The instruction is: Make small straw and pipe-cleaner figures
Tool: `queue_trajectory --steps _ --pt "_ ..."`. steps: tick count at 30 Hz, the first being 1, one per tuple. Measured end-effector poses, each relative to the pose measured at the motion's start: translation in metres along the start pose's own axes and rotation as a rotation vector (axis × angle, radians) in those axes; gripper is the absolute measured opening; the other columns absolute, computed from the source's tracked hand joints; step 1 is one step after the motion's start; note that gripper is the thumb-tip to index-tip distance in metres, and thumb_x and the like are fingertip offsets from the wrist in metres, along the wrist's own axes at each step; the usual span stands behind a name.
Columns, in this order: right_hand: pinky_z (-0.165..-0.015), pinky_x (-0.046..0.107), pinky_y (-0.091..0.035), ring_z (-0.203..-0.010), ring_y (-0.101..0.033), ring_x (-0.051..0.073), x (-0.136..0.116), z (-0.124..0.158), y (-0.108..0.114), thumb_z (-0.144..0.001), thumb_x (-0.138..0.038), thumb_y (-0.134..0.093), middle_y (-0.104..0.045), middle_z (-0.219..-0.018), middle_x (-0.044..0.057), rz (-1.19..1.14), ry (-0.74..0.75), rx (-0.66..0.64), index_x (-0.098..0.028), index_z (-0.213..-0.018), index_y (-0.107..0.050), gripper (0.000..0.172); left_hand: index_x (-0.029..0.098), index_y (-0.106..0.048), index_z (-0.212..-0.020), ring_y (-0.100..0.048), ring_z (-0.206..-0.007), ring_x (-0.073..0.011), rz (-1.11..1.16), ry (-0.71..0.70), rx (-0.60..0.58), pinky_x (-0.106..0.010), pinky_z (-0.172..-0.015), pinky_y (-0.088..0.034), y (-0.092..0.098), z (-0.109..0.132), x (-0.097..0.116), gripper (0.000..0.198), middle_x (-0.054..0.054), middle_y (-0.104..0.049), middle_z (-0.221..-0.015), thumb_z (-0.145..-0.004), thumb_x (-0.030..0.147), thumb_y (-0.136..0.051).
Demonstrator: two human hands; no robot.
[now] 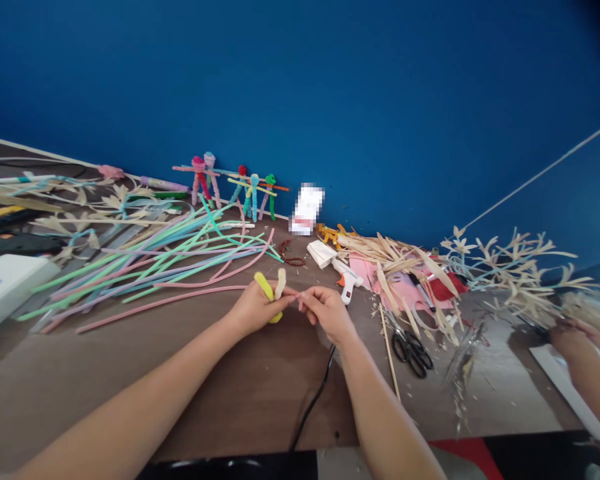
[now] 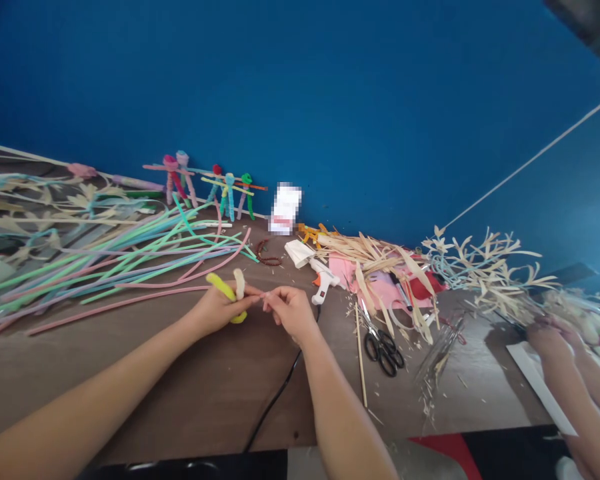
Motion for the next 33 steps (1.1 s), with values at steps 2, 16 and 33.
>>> queue_trajectory --steps 2,16,33 --pt "-0.038 0.018 -0.026 -0.037 -0.037 0.004 -0.005 0.001 -0.001 -0.077 -0.035 -0.045 -0.053 -0.059 -0.001 0.013 0.040 -0.051 -0.015 -0.066 -0.055 0.025 0.013 -0.065 -0.082 -0.049 -0.056 -0.0113 0.188 0.123 -0.029 -0.024 -0.053 -0.041 -0.003 0.000 -0.006 0.027 -0.004 -0.060 -0.064 -0.069 0.034 -0.055" --pt "-0.045 0.020 -0.032 -0.047 -0.040 0.008 -0.023 0.008 0.004 -0.069 -0.030 -0.057 -0.050 -0.058 -0.003 0.365 0.299 0.092 -0.019 -0.077 -0.055 0.014 0.010 -0.065 -0.081 -0.034 -0.041 -0.0059 0.412 0.298 -0.100 -0.020 -0.039 -0.032 -0.004 0.004 -0.007 0.032 0.005 -0.038 -0.043 -0.060 0.035 -0.063" --pt "-0.032 0.016 -0.012 -0.029 -0.024 0.002 0.014 -0.002 0.001 -0.059 -0.025 -0.056 -0.036 -0.035 -0.009 -0.227 -0.206 0.060 -0.016 -0.052 -0.044 0.016 0.022 -0.067 -0.085 -0.053 -0.062 -0.0121 -0.424 -0.328 -0.064 -0.021 -0.059 -0.037 -0.004 0.012 0.028 0.024 -0.003 -0.060 -0.065 -0.076 0.026 -0.045"
Point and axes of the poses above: each hand's wrist, its own z-axis away from the middle knuckle, its own y-axis out of the back of the hand, x = y × z, the point moved 6 cm from there along -z, towards the middle knuckle
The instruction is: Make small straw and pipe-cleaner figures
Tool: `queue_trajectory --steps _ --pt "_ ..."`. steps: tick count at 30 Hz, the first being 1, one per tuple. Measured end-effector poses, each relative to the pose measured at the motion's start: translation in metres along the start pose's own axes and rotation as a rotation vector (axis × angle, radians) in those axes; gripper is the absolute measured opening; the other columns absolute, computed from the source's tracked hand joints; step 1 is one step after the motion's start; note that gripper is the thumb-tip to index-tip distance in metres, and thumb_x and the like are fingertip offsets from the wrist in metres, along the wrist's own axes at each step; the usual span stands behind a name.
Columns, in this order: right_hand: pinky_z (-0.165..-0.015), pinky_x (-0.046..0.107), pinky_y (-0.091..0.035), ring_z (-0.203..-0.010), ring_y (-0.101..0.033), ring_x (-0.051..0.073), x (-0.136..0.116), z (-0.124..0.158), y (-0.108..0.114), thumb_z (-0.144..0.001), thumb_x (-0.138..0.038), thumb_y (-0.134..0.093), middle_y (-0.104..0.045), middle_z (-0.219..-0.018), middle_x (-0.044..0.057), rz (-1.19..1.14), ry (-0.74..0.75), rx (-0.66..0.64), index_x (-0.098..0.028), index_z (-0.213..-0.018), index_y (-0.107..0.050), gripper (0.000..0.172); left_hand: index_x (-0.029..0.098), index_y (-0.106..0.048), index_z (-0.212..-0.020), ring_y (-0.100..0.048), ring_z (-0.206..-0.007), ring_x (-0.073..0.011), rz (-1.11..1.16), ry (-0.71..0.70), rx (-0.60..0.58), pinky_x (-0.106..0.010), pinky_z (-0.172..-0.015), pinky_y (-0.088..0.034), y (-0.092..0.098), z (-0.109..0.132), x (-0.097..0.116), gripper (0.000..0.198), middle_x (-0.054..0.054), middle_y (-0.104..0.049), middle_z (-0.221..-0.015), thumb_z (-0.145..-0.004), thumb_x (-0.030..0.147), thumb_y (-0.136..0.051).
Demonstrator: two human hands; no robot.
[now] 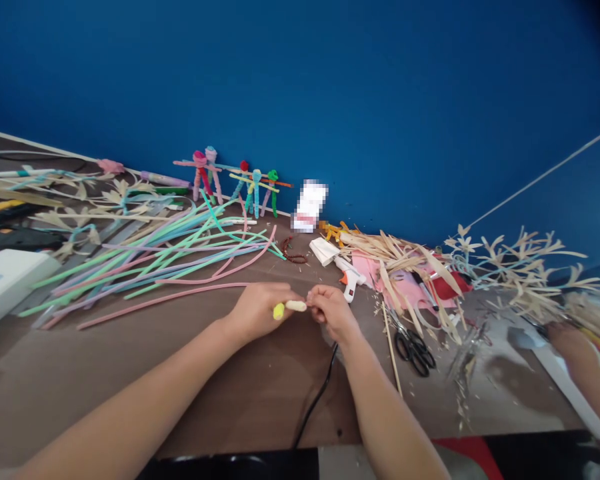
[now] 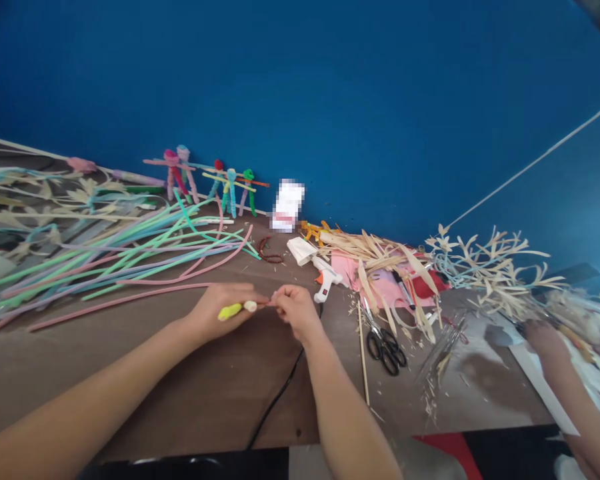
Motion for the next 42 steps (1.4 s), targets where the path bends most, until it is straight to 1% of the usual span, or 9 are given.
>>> queue_trajectory --steps 3,6,11,13,16,24,29,37,42 --pt "-0.030 0.016 -0.009 -0.027 -0.019 0.001 0.006 0.001 -0.005 -0.055 -0.022 -0.056 -0.034 -0.033 -0.010 -0.115 -0.161 -0.106 -0.017 -0.050 -0.042 0.016 0.022 -0.066 -0.084 -0.052 -0.062 -0.0121 0.024 -0.045 -0.007 -0.022 -0.062 -0.037 -0.001 0.000 0.006 0.024 -0.003 -0.059 -0.064 -0.076 0.025 -0.045" --pt "-0.031 0.016 -0.011 -0.028 -0.020 0.001 0.003 0.001 -0.005 -0.060 -0.027 -0.057 -0.036 -0.037 -0.009 -0.127 -0.135 -0.121 -0.017 -0.053 -0.043 0.019 0.018 -0.066 -0.080 -0.053 -0.063 -0.0123 0.274 0.161 0.037 -0.022 -0.061 -0.039 -0.007 -0.001 -0.009 0.022 -0.003 -0.061 -0.068 -0.074 0.029 -0.048" --pt "-0.040 0.018 -0.028 -0.044 -0.037 0.006 -0.032 0.014 0.008 -0.069 -0.024 -0.053 -0.044 -0.059 -0.004 0.086 0.440 0.143 -0.018 -0.076 -0.053 0.009 0.011 -0.064 -0.079 -0.041 -0.044 -0.0073 0.800 0.539 0.040 -0.020 -0.042 -0.036 -0.023 0.003 -0.034 0.029 0.002 -0.048 -0.050 -0.064 0.035 -0.060" --pt "-0.048 0.020 -0.034 -0.056 -0.043 0.009 -0.044 0.025 0.001 -0.070 -0.017 -0.051 -0.046 -0.070 0.000 0.283 0.641 0.131 -0.019 -0.079 -0.056 0.011 0.011 -0.062 -0.079 -0.037 -0.040 -0.0058 0.950 0.610 0.041 -0.020 -0.039 -0.036 -0.025 0.005 -0.036 0.030 0.006 -0.040 -0.045 -0.062 0.035 -0.063" --pt "-0.052 0.023 -0.037 -0.057 -0.042 0.008 -0.050 0.034 -0.009 -0.070 -0.014 -0.050 -0.046 -0.080 0.002 0.487 0.757 0.069 -0.019 -0.080 -0.058 0.014 0.011 -0.060 -0.077 -0.035 -0.039 -0.0049 1.043 0.640 0.039 -0.020 -0.038 -0.035 -0.024 0.006 -0.037 0.028 0.007 -0.036 -0.043 -0.060 0.033 -0.064" --pt "-0.052 0.021 -0.039 -0.061 -0.048 0.010 -0.045 0.026 -0.008 -0.075 -0.020 -0.050 -0.050 -0.073 0.001 0.493 0.695 0.055 -0.018 -0.075 -0.050 0.002 0.010 -0.063 -0.076 -0.037 -0.042 -0.0054 0.936 0.602 -0.027 -0.018 -0.039 -0.031 -0.024 0.006 -0.037 0.024 0.005 -0.039 -0.045 -0.061 0.029 -0.064" --pt "-0.053 0.022 -0.037 -0.064 -0.049 0.011 -0.049 0.030 -0.011 -0.077 -0.018 -0.047 -0.051 -0.074 0.002 0.561 0.759 0.004 -0.019 -0.074 -0.056 0.009 0.011 -0.064 -0.074 -0.037 -0.044 -0.0052 0.967 0.598 -0.041 -0.018 -0.040 -0.030 -0.024 0.006 -0.036 0.023 0.004 -0.042 -0.048 -0.060 0.028 -0.065" --pt "-0.051 0.021 -0.039 -0.059 -0.048 0.009 -0.044 0.027 -0.011 -0.074 -0.021 -0.054 -0.050 -0.084 0.003 0.507 0.663 -0.035 -0.020 -0.090 -0.054 0.017 0.010 -0.064 -0.075 -0.036 -0.042 -0.0056 1.013 0.598 -0.025 -0.020 -0.039 -0.032 -0.021 0.006 -0.035 0.029 0.005 -0.039 -0.046 -0.057 0.033 -0.067" --pt "-0.051 0.021 -0.038 -0.060 -0.047 0.009 -0.044 0.025 -0.010 -0.075 -0.022 -0.052 -0.049 -0.085 0.003 0.525 0.652 0.012 -0.019 -0.085 -0.056 0.010 0.011 -0.065 -0.078 -0.038 -0.045 -0.0064 0.930 0.535 -0.007 -0.020 -0.041 -0.031 -0.018 0.004 -0.035 0.031 0.003 -0.045 -0.049 -0.059 0.035 -0.066"
Point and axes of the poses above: each hand's wrist, its own z-axis away from the middle knuckle, its own y-axis out of the back of the hand, x = y × z, the point moved 6 cm from there along -z, towards the middle knuckle
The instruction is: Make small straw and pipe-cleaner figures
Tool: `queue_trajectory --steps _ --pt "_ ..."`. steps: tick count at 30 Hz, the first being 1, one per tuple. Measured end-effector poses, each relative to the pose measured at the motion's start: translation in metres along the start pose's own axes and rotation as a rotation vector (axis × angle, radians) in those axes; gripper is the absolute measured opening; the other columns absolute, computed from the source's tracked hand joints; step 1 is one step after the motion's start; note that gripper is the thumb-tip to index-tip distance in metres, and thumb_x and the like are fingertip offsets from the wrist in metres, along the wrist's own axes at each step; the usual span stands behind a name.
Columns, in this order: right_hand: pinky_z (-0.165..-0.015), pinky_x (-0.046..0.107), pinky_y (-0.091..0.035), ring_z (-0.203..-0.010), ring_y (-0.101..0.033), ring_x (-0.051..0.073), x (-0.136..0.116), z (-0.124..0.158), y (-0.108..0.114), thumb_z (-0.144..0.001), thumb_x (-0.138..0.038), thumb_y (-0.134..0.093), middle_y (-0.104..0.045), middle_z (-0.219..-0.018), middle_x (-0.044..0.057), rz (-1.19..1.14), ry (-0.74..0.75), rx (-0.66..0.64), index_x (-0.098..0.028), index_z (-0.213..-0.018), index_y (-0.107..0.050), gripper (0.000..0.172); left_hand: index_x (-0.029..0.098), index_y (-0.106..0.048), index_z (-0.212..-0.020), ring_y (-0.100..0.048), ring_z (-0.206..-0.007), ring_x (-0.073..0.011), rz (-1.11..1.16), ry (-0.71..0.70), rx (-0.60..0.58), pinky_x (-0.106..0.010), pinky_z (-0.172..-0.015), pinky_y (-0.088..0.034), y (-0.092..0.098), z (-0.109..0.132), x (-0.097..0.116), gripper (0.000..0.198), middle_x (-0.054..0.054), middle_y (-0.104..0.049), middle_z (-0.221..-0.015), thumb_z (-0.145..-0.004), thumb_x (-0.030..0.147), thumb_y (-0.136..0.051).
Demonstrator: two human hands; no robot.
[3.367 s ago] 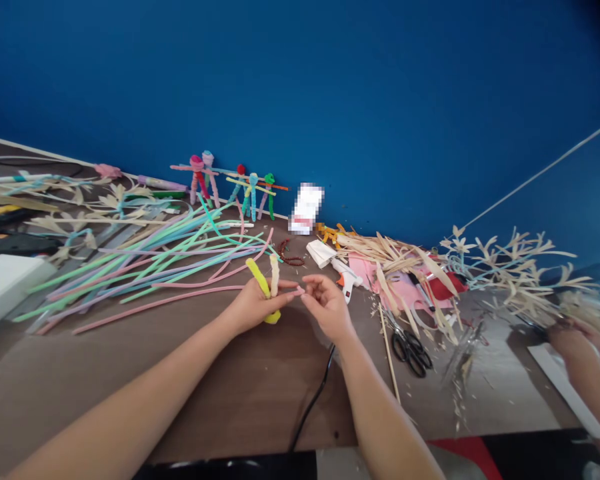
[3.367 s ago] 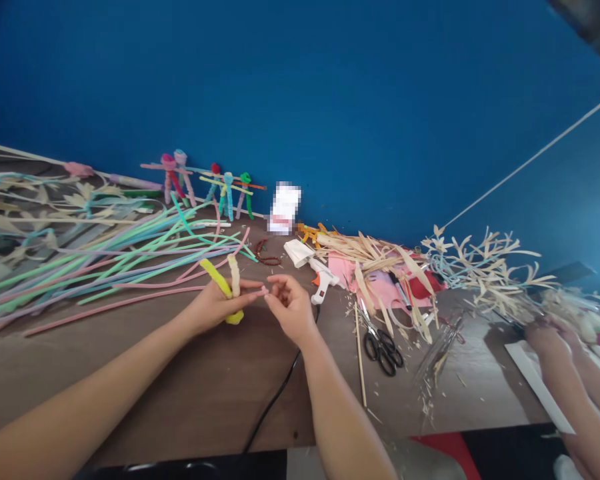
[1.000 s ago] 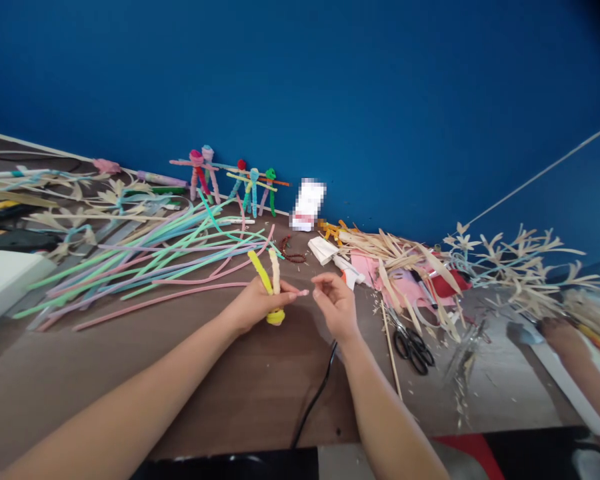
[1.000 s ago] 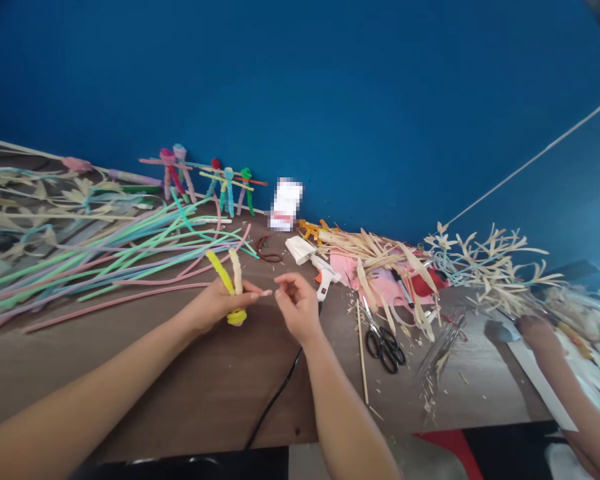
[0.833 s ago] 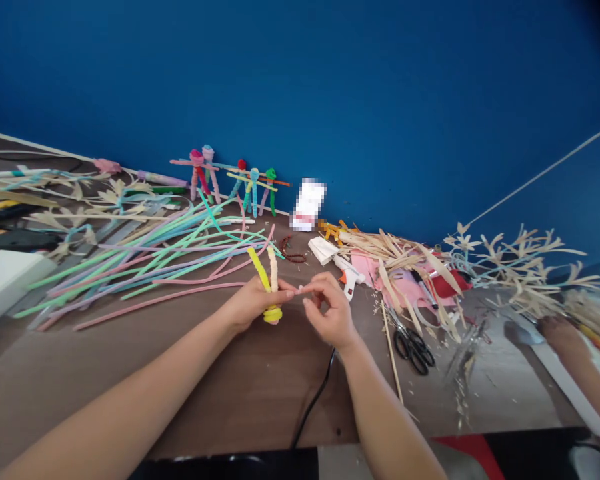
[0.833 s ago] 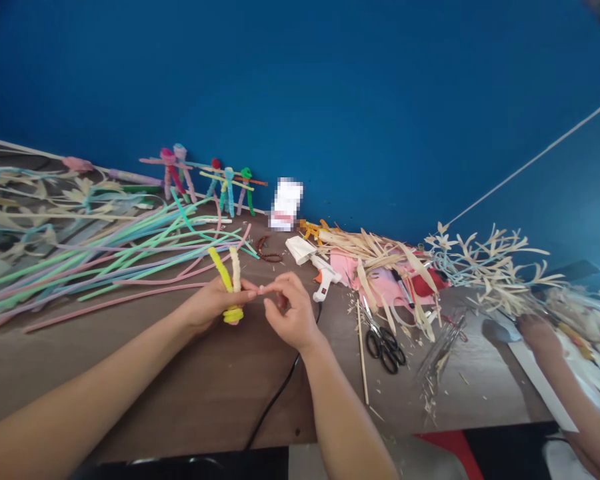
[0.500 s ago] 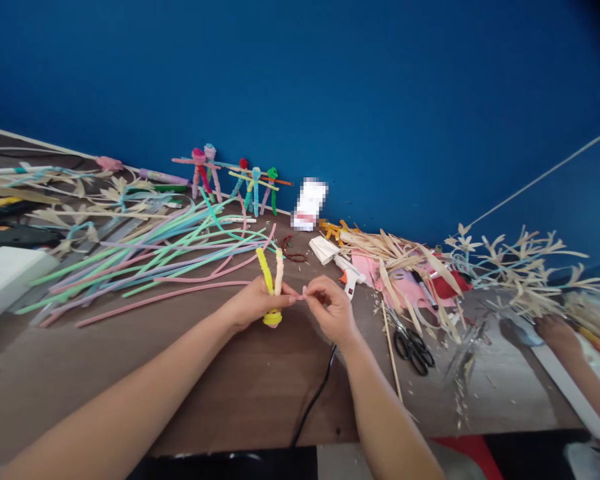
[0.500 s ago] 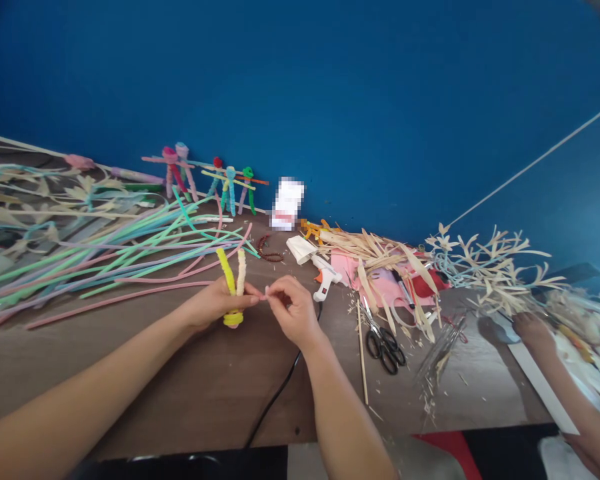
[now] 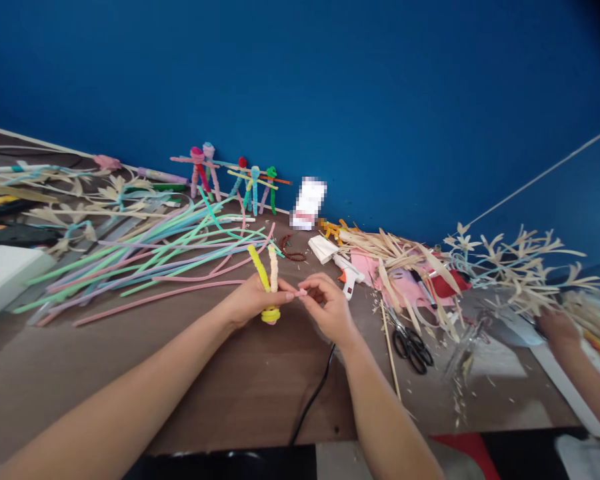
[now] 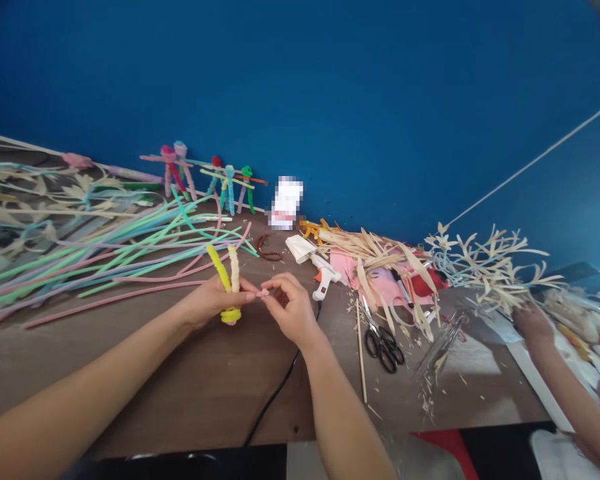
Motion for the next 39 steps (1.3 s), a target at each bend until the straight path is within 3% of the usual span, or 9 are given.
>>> queue_trajectory --steps 5,11,14,17,20,24,30,34,39 --pt "-0.048 0.020 -0.039 -0.054 -0.048 0.007 0.014 0.000 -0.002 -0.075 -0.028 -0.053 -0.053 -0.084 0.003 -0.033 -0.124 -0.003 -0.018 -0.079 -0.056 0.012 0.012 -0.067 -0.076 -0.042 -0.049 -0.0083 -0.230 -0.128 0.062 -0.020 -0.045 -0.033 0.000 0.000 0.010 0.028 0.000 -0.052 -0.054 -0.064 0.035 -0.060" --pt "-0.036 0.017 -0.029 -0.035 -0.040 0.006 0.037 0.005 -0.012 -0.072 -0.035 -0.053 -0.046 -0.043 -0.006 -0.160 -0.424 -0.057 -0.016 -0.068 -0.054 0.019 0.018 -0.067 -0.080 -0.053 -0.064 -0.0128 -0.627 -0.359 0.151 -0.022 -0.060 -0.039 -0.001 0.006 0.025 0.024 -0.004 -0.062 -0.069 -0.073 0.033 -0.050" --pt "-0.032 0.017 -0.022 -0.031 -0.034 0.003 0.039 0.007 -0.017 -0.070 -0.037 -0.054 -0.048 -0.047 -0.005 -0.312 -0.511 -0.066 -0.015 -0.059 -0.050 0.025 0.022 -0.067 -0.083 -0.052 -0.064 -0.0122 -0.780 -0.445 0.148 -0.021 -0.060 -0.037 -0.004 0.010 0.028 0.022 -0.002 -0.061 -0.067 -0.075 0.030 -0.048" --pt "-0.032 0.017 -0.018 -0.031 -0.033 0.002 0.038 0.008 -0.021 -0.069 -0.038 -0.054 -0.050 -0.051 -0.004 -0.447 -0.563 -0.102 -0.014 -0.061 -0.051 0.025 0.022 -0.067 -0.084 -0.052 -0.066 -0.0127 -0.767 -0.451 0.136 -0.021 -0.061 -0.037 -0.004 0.010 0.027 0.022 -0.003 -0.062 -0.070 -0.075 0.028 -0.048" --pt "-0.035 0.017 -0.023 -0.035 -0.035 0.003 0.035 0.006 -0.022 -0.067 -0.031 -0.056 -0.050 -0.056 -0.004 -0.466 -0.501 -0.145 -0.015 -0.069 -0.052 0.016 0.018 -0.067 -0.081 -0.053 -0.064 -0.0134 -0.603 -0.320 0.177 -0.022 -0.059 -0.038 0.003 0.004 0.020 0.024 -0.004 -0.064 -0.070 -0.072 0.033 -0.051" --pt "-0.044 0.018 -0.031 -0.047 -0.040 0.006 0.028 0.003 -0.016 -0.067 -0.023 -0.055 -0.049 -0.060 -0.004 -0.222 -0.306 -0.092 -0.017 -0.072 -0.051 0.009 0.013 -0.067 -0.078 -0.046 -0.050 -0.0100 -0.349 -0.121 0.127 -0.021 -0.048 -0.036 0.003 -0.002 0.010 0.026 -0.002 -0.060 -0.058 -0.067 0.035 -0.056" --pt "-0.049 0.020 -0.033 -0.053 -0.041 0.008 0.007 0.001 -0.007 -0.071 -0.025 -0.056 -0.049 -0.066 -0.001 0.078 -0.055 -0.024 -0.017 -0.070 -0.056 0.007 0.011 -0.067 -0.076 -0.040 -0.047 -0.0081 -0.234 -0.079 0.088 -0.020 -0.043 -0.032 0.002 0.001 0.012 0.026 0.000 -0.054 -0.052 -0.064 0.033 -0.059" --pt "-0.048 0.020 -0.032 -0.053 -0.041 0.008 0.007 0.001 -0.004 -0.070 -0.029 -0.058 -0.049 -0.066 -0.001 0.088 -0.052 -0.002 -0.017 -0.071 -0.056 0.012 0.012 -0.068 -0.076 -0.040 -0.048 -0.0087 -0.292 -0.086 0.067 -0.020 -0.044 -0.032 0.001 0.002 0.016 0.026 0.000 -0.052 -0.051 -0.064 0.033 -0.058" --pt "-0.043 0.019 -0.029 -0.048 -0.037 0.007 0.019 0.002 -0.006 -0.069 -0.033 -0.058 -0.045 -0.055 -0.003 -0.014 -0.180 -0.027 -0.017 -0.067 -0.053 0.017 0.013 -0.067 -0.079 -0.045 -0.052 -0.0105 -0.410 -0.118 0.050 -0.021 -0.049 -0.036 0.000 0.001 0.014 0.025 -0.002 -0.057 -0.057 -0.067 0.031 -0.055"
Point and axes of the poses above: each hand's wrist, its own z-axis away from the middle knuckle, its own y-axis out of the back of the hand, x = y × z, the point moved 6 cm from there along -z, towards the middle knuckle
